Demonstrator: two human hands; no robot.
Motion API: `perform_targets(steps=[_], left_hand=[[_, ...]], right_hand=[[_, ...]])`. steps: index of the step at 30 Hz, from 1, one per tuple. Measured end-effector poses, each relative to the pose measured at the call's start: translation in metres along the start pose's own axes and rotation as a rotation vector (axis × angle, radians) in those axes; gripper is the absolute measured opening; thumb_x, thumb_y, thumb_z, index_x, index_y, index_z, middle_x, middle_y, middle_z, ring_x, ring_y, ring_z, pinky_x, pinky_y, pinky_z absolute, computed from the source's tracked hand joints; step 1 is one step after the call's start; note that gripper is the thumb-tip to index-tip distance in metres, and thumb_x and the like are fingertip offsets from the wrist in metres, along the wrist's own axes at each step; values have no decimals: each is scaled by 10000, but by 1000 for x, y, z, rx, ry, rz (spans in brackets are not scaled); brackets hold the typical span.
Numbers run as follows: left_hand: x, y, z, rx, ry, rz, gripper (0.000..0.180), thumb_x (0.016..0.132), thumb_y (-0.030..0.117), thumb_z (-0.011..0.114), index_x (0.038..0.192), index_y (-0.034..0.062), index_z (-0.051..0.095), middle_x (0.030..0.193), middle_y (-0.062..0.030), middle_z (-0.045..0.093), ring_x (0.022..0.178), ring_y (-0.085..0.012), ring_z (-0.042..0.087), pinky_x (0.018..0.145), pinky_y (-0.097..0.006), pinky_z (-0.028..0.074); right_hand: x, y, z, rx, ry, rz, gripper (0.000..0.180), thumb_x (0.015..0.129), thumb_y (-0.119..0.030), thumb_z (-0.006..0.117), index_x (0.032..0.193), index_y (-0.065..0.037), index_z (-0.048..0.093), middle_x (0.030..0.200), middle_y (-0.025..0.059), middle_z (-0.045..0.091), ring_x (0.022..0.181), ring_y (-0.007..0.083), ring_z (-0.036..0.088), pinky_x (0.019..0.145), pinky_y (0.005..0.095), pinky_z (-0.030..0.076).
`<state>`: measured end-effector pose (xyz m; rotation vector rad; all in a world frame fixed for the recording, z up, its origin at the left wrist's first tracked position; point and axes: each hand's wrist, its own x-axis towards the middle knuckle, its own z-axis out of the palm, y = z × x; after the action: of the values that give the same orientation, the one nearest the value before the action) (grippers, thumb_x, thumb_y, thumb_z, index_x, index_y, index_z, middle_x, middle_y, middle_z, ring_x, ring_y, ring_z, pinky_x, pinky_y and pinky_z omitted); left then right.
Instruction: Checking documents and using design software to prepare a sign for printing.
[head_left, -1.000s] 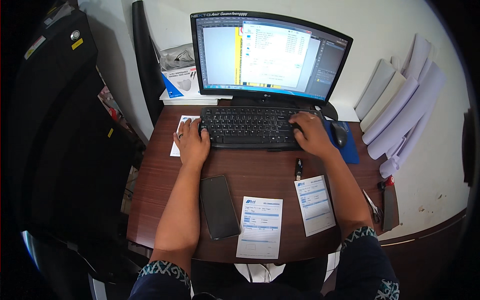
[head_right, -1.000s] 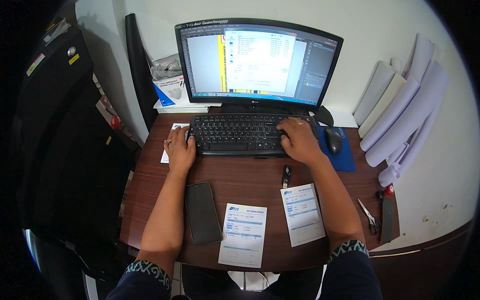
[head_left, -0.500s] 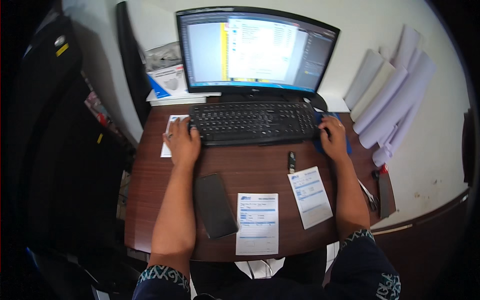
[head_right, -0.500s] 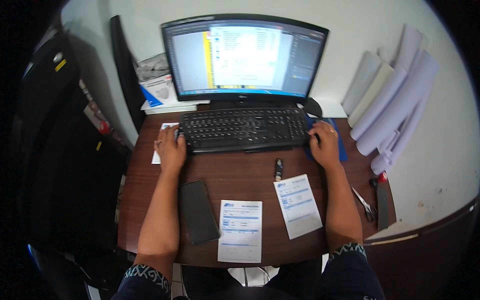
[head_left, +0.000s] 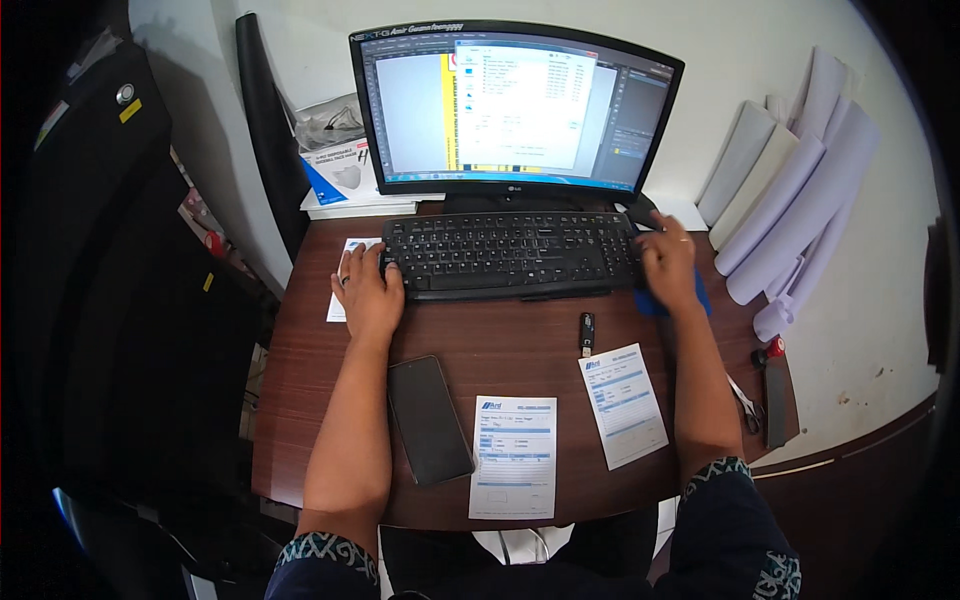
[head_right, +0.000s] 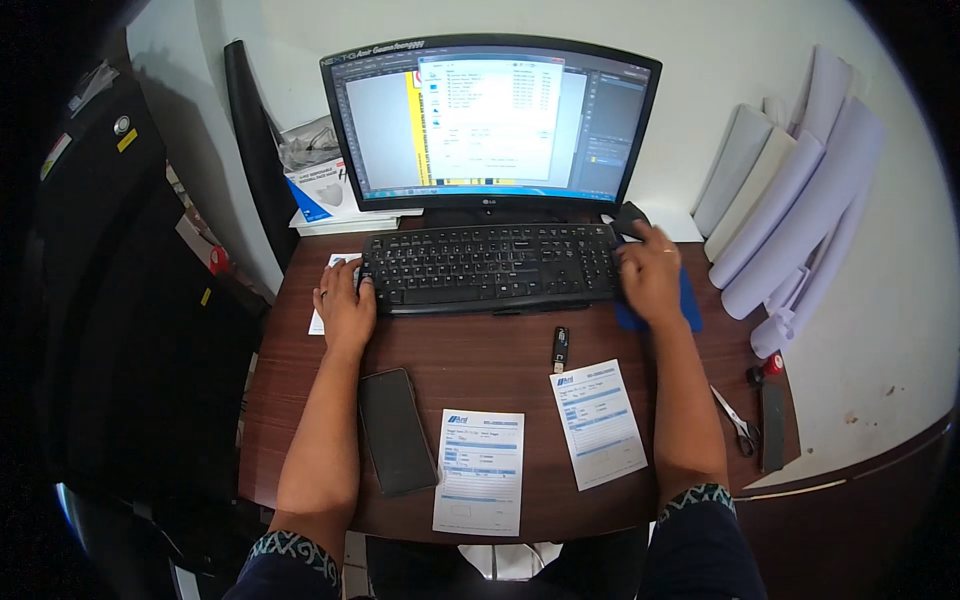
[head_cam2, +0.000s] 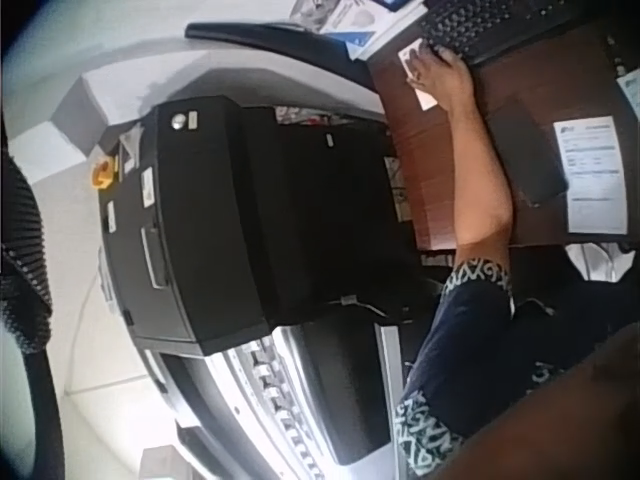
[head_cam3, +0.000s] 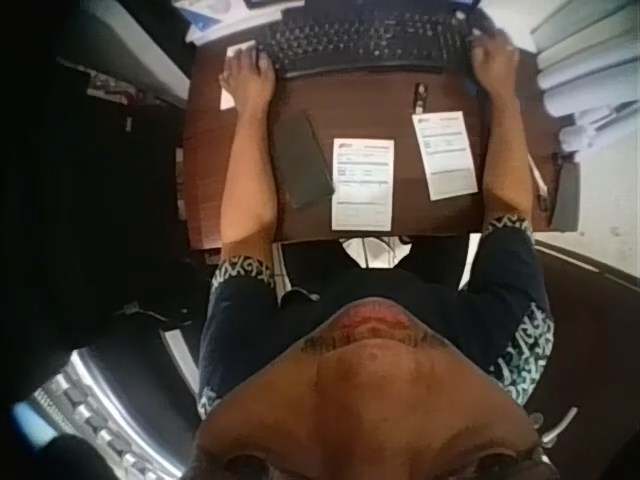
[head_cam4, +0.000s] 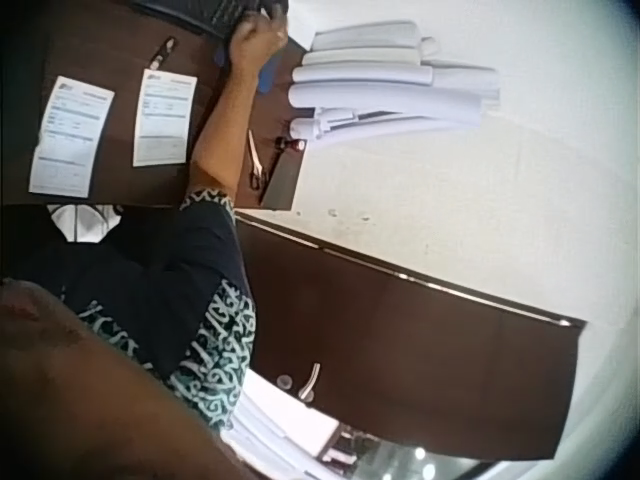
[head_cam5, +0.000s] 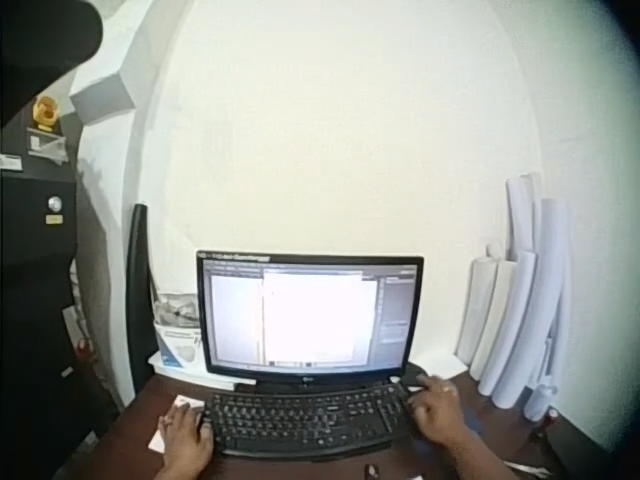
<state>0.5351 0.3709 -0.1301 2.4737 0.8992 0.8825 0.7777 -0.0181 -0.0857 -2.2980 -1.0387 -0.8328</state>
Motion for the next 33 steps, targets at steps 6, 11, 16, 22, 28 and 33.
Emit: perform_targets(steps=[6, 11, 16, 22, 28, 33], left_hand=[[0, 3, 2, 16, 2, 27, 427, 946, 282, 532, 1346, 139, 573, 1492, -143, 474, 1474, -343, 312, 1203, -607, 140], [0, 0, -1, 29, 12, 24, 423, 945, 282, 536, 1340, 138, 577, 1490, -140, 477, 1468, -340, 321, 1201, -608, 145], [1, 3, 0, 32, 2, 19, 422, 945, 283, 537, 1340, 142, 579, 1492, -137, 475, 1470, -335, 319, 1202, -606, 146], [0, 1, -1, 36, -4, 15, 422, 947, 284, 537, 1344, 150, 580, 1501, -138, 465, 1476, -333, 311, 1207, -600, 139], [1, 2, 1, 29, -6, 11, 426, 947, 287, 535, 1350, 153, 575, 1507, -138, 460, 1478, -335, 308, 1216, -584, 131], [2, 0, -1, 20, -9, 17, 430, 950, 294, 527, 1354, 153, 573, 1509, -143, 459, 1479, -344, 303, 1209, -594, 136]], right_hand=[[-16, 58, 22, -12, 143, 262, 278, 874, -207, 698, 1115, -67, 690, 1229, 196, 633, 1133, 389, 607, 991, 474, 462], [-15, 44, 22, 71, 38, 335, 274, 854, -165, 711, 1103, -51, 694, 1172, 178, 646, 1094, 371, 628, 965, 438, 486], [-17, 50, 22, 52, 41, 309, 265, 847, -149, 712, 1094, -52, 697, 1158, 173, 649, 1074, 371, 634, 946, 438, 494], [-19, 49, 25, 64, 45, 315, 261, 845, -146, 716, 1089, -55, 700, 1158, 156, 653, 1075, 367, 633, 946, 433, 493], [-20, 53, 23, 11, 50, 296, 316, 837, -157, 729, 1138, -71, 678, 1161, 157, 652, 1083, 364, 632, 950, 437, 490], [-4, 11, 9, -307, 310, 51, 396, 831, -142, 710, 1210, -66, 626, 1164, 176, 646, 1098, 378, 621, 972, 462, 474]])
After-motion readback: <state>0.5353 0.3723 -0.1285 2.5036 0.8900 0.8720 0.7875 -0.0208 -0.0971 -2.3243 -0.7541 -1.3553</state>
